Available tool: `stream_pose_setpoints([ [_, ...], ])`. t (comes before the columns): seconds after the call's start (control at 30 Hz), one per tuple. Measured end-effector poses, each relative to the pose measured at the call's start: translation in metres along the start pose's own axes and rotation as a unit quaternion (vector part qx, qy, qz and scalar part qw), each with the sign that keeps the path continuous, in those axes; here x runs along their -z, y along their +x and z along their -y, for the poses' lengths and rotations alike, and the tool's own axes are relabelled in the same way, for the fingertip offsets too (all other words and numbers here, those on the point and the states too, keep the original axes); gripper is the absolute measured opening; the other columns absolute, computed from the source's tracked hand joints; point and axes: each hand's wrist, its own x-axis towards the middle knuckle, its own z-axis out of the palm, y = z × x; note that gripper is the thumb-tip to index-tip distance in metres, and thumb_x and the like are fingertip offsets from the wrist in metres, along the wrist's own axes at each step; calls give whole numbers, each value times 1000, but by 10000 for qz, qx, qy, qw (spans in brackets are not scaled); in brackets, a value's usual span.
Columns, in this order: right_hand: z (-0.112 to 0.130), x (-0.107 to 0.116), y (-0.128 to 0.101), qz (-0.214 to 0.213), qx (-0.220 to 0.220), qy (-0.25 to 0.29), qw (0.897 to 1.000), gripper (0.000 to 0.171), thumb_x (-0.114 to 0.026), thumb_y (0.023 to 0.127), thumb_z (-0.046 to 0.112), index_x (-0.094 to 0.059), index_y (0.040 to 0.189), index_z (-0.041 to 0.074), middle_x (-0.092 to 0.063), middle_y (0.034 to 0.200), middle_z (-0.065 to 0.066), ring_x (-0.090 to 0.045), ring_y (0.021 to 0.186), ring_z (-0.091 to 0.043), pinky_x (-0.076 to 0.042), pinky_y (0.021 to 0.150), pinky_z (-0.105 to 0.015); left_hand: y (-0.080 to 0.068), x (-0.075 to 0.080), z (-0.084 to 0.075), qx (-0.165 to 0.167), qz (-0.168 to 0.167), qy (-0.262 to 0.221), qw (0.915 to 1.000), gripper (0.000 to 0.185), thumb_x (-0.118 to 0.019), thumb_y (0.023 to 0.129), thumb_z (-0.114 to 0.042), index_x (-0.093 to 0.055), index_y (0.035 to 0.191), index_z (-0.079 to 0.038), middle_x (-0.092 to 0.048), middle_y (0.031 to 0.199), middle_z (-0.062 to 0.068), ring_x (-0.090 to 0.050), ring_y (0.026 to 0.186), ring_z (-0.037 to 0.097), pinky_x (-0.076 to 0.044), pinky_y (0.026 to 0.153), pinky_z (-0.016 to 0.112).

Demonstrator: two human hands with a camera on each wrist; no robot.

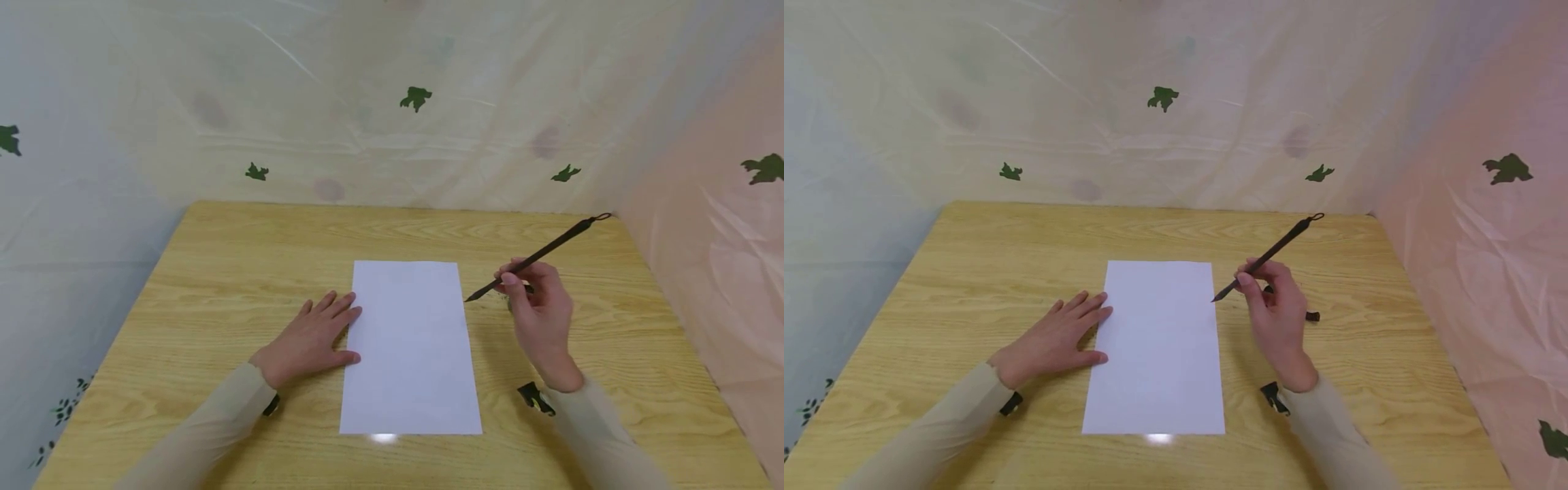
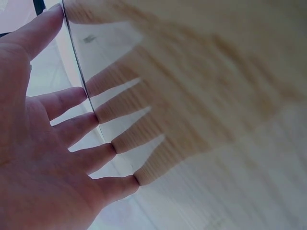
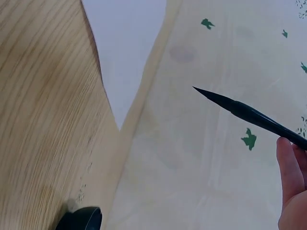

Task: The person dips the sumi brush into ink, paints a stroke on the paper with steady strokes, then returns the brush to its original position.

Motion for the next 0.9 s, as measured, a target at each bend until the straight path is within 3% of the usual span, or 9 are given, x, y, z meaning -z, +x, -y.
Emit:
stream_pose_setpoints([
  [0.43, 1, -27, -2, 342, 194, 67, 9992, 26, -68, 98, 1, -58, 110, -20, -65, 95, -30, -72, 92, -11, -60, 75, -23, 0, 0, -1, 19, 31, 14, 10000, 83, -71, 95, -52, -42, 158, -6, -29, 168, 13, -19, 155, 43, -23, 116, 71],
  [0.67, 6, -45, -4, 577, 98, 149, 9982, 27, -68, 97, 5, -60, 110, -16, -66, 98, -28, -71, 93, -12, -60, 75, -24, 0, 0, -1, 26, 43, 5, 10000, 83, -70, 95, -52, -42, 158, -6, -29, 168, 13, -19, 155, 43, -22, 117, 70],
  [0.9, 8, -64, -7, 912, -48, 54, 9958, 20, -70, 94, -3, -62, 110, -12, -69, 99, -22, -72, 92, -15, -61, 76, -28, 1, 0, -2, 54, 64, -47, 10000, 84, -71, 95, -53, -41, 159, -7, -28, 169, 12, -16, 156, 42, -20, 118, 70],
])
